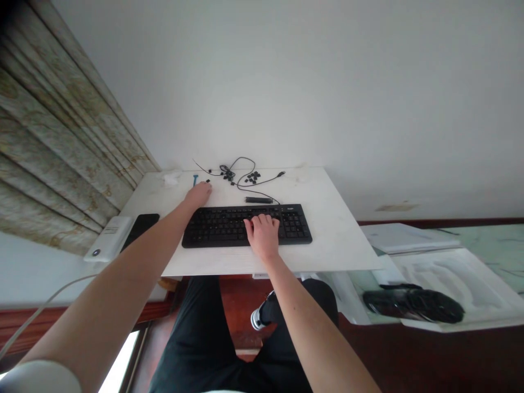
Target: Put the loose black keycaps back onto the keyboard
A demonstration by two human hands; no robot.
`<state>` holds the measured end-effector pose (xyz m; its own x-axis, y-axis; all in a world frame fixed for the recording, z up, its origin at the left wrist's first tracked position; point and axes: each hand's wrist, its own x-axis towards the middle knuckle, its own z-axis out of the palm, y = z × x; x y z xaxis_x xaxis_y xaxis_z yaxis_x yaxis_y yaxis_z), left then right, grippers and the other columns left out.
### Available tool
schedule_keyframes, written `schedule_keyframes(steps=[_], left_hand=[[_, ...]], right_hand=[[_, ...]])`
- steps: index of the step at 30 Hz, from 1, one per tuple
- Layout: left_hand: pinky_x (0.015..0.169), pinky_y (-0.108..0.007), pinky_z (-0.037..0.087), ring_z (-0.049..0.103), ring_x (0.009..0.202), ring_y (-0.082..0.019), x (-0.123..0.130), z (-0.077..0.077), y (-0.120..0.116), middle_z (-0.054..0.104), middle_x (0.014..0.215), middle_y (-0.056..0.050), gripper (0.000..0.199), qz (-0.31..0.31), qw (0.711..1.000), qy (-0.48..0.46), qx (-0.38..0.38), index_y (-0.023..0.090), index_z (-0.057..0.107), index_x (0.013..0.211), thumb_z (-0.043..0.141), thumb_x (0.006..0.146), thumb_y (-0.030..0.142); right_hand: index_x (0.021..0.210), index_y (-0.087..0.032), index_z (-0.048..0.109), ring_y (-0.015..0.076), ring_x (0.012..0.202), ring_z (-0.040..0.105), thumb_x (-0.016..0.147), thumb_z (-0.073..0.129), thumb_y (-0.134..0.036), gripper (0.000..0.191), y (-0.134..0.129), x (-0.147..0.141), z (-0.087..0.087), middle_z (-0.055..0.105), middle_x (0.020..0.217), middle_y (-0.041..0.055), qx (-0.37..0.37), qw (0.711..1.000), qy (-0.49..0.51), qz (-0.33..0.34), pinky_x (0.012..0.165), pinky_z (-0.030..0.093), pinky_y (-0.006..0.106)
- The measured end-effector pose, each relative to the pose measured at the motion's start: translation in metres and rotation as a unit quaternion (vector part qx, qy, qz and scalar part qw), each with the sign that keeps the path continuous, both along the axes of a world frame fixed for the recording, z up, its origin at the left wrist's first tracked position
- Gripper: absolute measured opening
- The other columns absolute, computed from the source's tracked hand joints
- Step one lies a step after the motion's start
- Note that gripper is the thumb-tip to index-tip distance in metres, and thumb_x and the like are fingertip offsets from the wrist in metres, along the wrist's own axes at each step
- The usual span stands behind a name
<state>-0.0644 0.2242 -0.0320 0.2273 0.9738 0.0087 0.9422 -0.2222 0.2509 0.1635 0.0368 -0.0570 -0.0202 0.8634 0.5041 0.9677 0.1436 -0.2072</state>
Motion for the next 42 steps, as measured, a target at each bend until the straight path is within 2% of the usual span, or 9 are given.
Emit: schedule_keyframes(steps=[10, 17, 19, 23, 25, 29, 33, 39, 42], left_hand=[[0.104, -0.05, 0.039, 0.055, 0.115, -0.03, 0.001, -0.001, -0.012, 0.062, 0.11, -0.018, 0.024, 0.043, 0.987, -0.157, -0.006, 0.013, 0.067, 0.098, 0.047, 0.087, 0.007], [0.095, -0.041, 0.051, 0.065, 0.093, -0.019, 0.033, 0.01, -0.039, 0.067, 0.097, -0.012, 0.019, 0.063, 0.922, -0.381, -0.033, 0.014, 0.064, 0.103, 0.051, 0.09, 0.013], [0.09, -0.035, 0.054, 0.066, 0.087, -0.015, 0.044, 0.009, -0.056, 0.068, 0.093, -0.01, 0.018, 0.06, 0.863, -0.495, -0.077, 0.014, 0.063, 0.105, 0.052, 0.091, 0.015], [0.096, -0.034, 0.053, 0.067, 0.087, -0.013, 0.056, 0.008, -0.099, 0.068, 0.089, -0.007, 0.014, 0.083, 0.602, -0.763, -0.22, 0.015, 0.063, 0.099, 0.063, 0.085, 0.012], [0.098, -0.034, 0.053, 0.067, 0.087, -0.013, 0.057, 0.008, -0.121, 0.068, 0.09, -0.006, 0.014, 0.088, 0.566, -0.782, -0.245, 0.015, 0.063, 0.097, 0.067, 0.084, 0.012], [0.102, -0.034, 0.051, 0.068, 0.09, -0.012, 0.056, 0.005, -0.16, 0.068, 0.095, -0.004, 0.013, 0.082, 0.555, -0.794, -0.233, 0.017, 0.064, 0.097, 0.068, 0.085, 0.018], [0.102, -0.038, 0.05, 0.068, 0.093, -0.013, 0.056, -0.006, -0.187, 0.069, 0.1, -0.004, 0.019, 0.072, 0.574, -0.789, -0.207, 0.02, 0.063, 0.102, 0.07, 0.085, 0.026], [0.101, -0.038, 0.05, 0.068, 0.092, -0.014, 0.054, -0.015, -0.199, 0.069, 0.1, -0.003, 0.023, 0.047, 0.592, -0.782, -0.186, 0.019, 0.065, 0.101, 0.073, 0.082, 0.029], [0.098, -0.037, 0.052, 0.068, 0.091, -0.014, 0.056, -0.017, -0.2, 0.07, 0.098, -0.004, 0.022, 0.043, 0.633, -0.758, -0.149, 0.018, 0.067, 0.101, 0.071, 0.082, 0.03]], right_hand=[[0.078, -0.019, 0.063, 0.0245, 0.086, 0.051, 0.101, 0.041, -0.041, 0.039, 0.001, 0.0, 0.0, 0.063, 0.084, 0.01, -0.007, 1.0, 0.02, 0.009, 0.082, 0.031, 0.039], [0.077, -0.019, 0.061, 0.0237, 0.086, 0.052, 0.099, 0.044, -0.041, 0.036, -0.001, -0.001, 0.0, 0.063, 0.084, 0.0086, -0.002, 1.0, 0.03, 0.007, 0.082, 0.031, 0.038], [0.076, -0.019, 0.061, 0.0235, 0.086, 0.053, 0.098, 0.046, -0.042, 0.035, -0.001, -0.001, 0.0, 0.063, 0.084, 0.0082, -0.002, 0.999, 0.037, 0.008, 0.082, 0.031, 0.037], [0.077, -0.019, 0.061, 0.0229, 0.084, 0.053, 0.097, 0.048, -0.041, 0.032, 0.0, 0.0, 0.001, 0.063, 0.083, 0.0077, 0.002, 0.998, 0.054, 0.012, 0.082, 0.032, 0.037], [0.079, -0.019, 0.061, 0.0231, 0.085, 0.053, 0.096, 0.049, -0.041, 0.03, -0.002, 0.0, 0.003, 0.063, 0.083, 0.0078, 0.009, 0.998, 0.063, 0.012, 0.082, 0.033, 0.037], [0.089, -0.019, 0.062, 0.0238, 0.089, 0.056, 0.096, 0.048, -0.039, 0.026, -0.013, -0.011, 0.008, 0.064, 0.088, 0.0085, 0.034, 0.988, 0.153, -0.013, 0.083, 0.037, 0.037], [0.102, -0.019, 0.062, 0.0191, 0.078, 0.056, 0.096, 0.046, -0.041, 0.028, -0.033, -0.035, 0.011, 0.064, 0.093, 0.0088, 0.021, 0.94, 0.339, 0.026, 0.074, 0.044, 0.033], [0.108, -0.02, 0.067, 0.0183, 0.08, 0.061, 0.091, 0.052, -0.045, 0.033, -0.039, -0.055, 0.014, 0.068, 0.104, 0.0101, -0.071, 0.864, 0.496, 0.054, 0.074, 0.049, 0.031], [0.098, -0.02, 0.071, 0.0207, 0.088, 0.064, 0.087, 0.057, -0.045, 0.032, -0.034, -0.055, 0.017, 0.072, 0.099, 0.0088, -0.115, 0.82, 0.557, 0.066, 0.076, 0.049, 0.032]])
